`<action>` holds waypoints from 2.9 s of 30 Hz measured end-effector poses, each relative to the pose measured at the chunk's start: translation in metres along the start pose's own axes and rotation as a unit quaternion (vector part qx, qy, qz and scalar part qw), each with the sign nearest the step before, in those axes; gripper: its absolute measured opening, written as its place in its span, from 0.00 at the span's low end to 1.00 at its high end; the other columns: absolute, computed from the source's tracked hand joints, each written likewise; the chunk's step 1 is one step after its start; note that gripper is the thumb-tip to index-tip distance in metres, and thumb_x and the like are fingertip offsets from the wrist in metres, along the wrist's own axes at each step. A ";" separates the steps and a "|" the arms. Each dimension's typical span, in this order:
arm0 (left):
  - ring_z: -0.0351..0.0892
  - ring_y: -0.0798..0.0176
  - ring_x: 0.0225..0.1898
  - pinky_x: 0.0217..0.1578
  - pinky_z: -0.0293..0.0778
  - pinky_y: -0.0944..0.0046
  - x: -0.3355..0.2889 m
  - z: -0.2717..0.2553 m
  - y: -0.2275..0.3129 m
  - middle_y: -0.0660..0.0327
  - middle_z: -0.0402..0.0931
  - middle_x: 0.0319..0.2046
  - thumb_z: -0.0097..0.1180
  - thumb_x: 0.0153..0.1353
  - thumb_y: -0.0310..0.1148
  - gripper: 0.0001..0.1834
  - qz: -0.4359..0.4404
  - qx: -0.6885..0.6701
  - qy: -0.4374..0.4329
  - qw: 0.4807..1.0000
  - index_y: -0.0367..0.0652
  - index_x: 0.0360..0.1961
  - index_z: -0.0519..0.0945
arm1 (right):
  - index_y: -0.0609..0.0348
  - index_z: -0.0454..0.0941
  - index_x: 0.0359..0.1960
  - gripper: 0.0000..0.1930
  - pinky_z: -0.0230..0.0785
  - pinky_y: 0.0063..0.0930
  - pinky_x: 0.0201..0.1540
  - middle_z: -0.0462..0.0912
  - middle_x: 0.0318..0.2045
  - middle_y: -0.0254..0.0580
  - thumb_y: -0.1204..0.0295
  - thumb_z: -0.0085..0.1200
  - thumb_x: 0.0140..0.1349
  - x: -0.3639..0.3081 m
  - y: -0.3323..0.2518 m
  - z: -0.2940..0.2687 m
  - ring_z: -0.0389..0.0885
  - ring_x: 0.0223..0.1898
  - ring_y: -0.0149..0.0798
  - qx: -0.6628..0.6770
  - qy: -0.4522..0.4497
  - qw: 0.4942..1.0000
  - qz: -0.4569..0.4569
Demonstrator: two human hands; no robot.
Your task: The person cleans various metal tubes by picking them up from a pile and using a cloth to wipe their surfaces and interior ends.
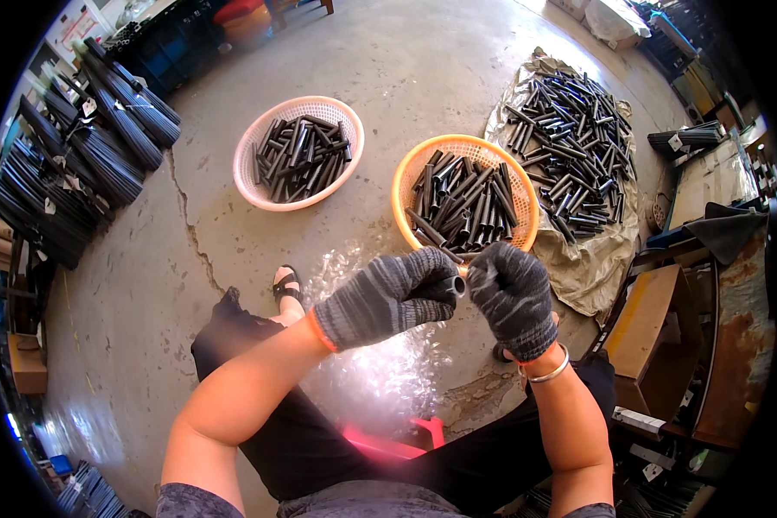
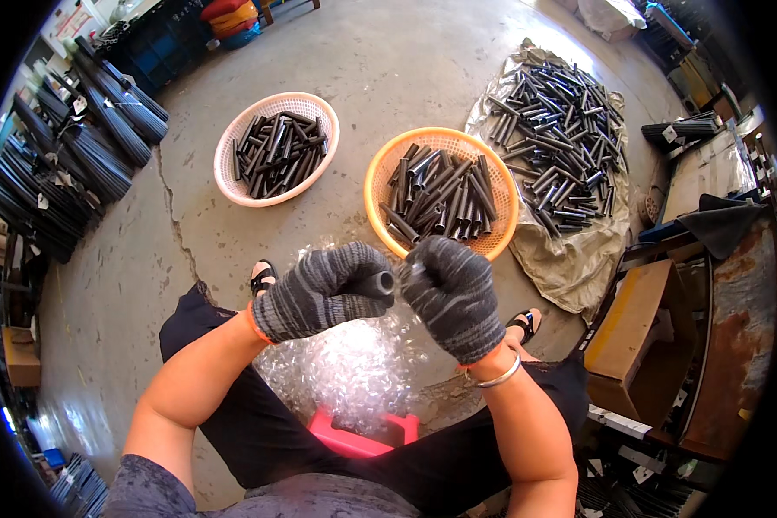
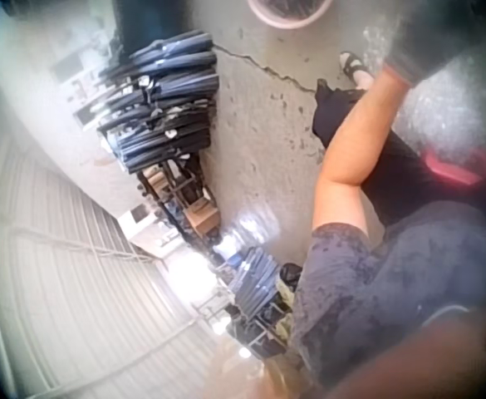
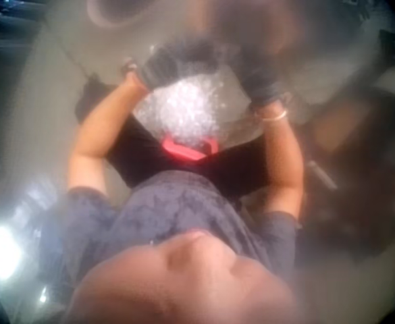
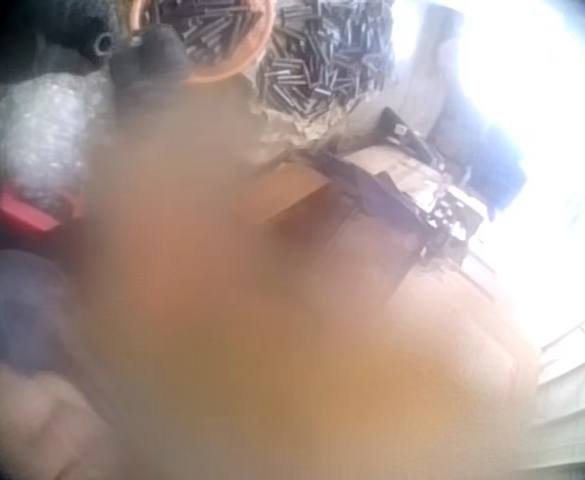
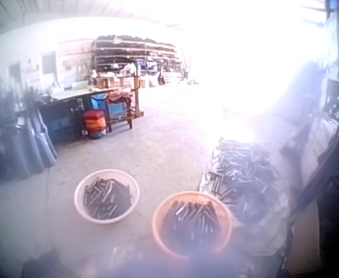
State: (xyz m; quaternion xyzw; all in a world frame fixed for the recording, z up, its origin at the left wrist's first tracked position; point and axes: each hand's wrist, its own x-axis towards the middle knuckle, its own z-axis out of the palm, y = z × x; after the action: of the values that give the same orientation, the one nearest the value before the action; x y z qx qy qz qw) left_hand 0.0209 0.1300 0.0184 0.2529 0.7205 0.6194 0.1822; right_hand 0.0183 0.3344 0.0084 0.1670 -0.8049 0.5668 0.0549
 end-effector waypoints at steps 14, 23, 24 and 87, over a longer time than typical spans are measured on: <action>0.78 0.58 0.32 0.35 0.74 0.62 -0.003 -0.011 -0.007 0.57 0.78 0.30 0.67 0.46 0.24 0.15 0.166 0.201 0.137 0.956 0.40 0.38 0.80 | 0.61 0.77 0.38 0.10 0.66 0.16 0.28 0.77 0.25 0.29 0.76 0.62 0.54 -0.006 -0.029 0.003 0.73 0.26 0.22 0.283 -0.101 0.923 0.242; 0.78 0.53 0.29 0.30 0.75 0.58 0.003 -0.007 -0.007 0.57 0.78 0.28 0.66 0.45 0.26 0.15 0.230 0.421 0.178 0.859 0.43 0.37 0.79 | 0.61 0.76 0.33 0.08 0.54 0.14 0.18 0.73 0.19 0.28 0.69 0.57 0.58 -0.013 -0.022 0.013 0.66 0.17 0.21 0.396 -0.069 0.847 0.348; 0.78 0.53 0.29 0.29 0.75 0.58 0.003 -0.006 -0.006 0.57 0.78 0.28 0.66 0.45 0.26 0.15 0.229 0.425 0.177 0.857 0.43 0.37 0.79 | 0.61 0.76 0.32 0.07 0.55 0.14 0.18 0.72 0.19 0.28 0.70 0.56 0.58 -0.016 -0.017 0.014 0.65 0.17 0.21 0.417 -0.057 0.840 0.343; 0.76 0.75 0.41 0.44 0.74 0.72 -0.006 0.007 0.006 0.65 0.79 0.38 0.62 0.54 0.22 0.17 -0.039 -0.140 0.106 0.984 0.36 0.46 0.77 | 0.54 0.79 0.32 0.11 0.72 0.31 0.25 0.80 0.29 0.40 0.75 0.62 0.44 0.006 -0.028 -0.005 0.80 0.25 0.43 -0.289 0.014 0.909 -0.299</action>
State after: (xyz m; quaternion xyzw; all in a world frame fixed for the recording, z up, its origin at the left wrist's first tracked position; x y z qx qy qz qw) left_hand 0.0307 0.1326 0.0228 0.1299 0.6511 0.7299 0.1626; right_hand 0.0216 0.3297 0.0365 0.3687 -0.8452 0.2684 0.2787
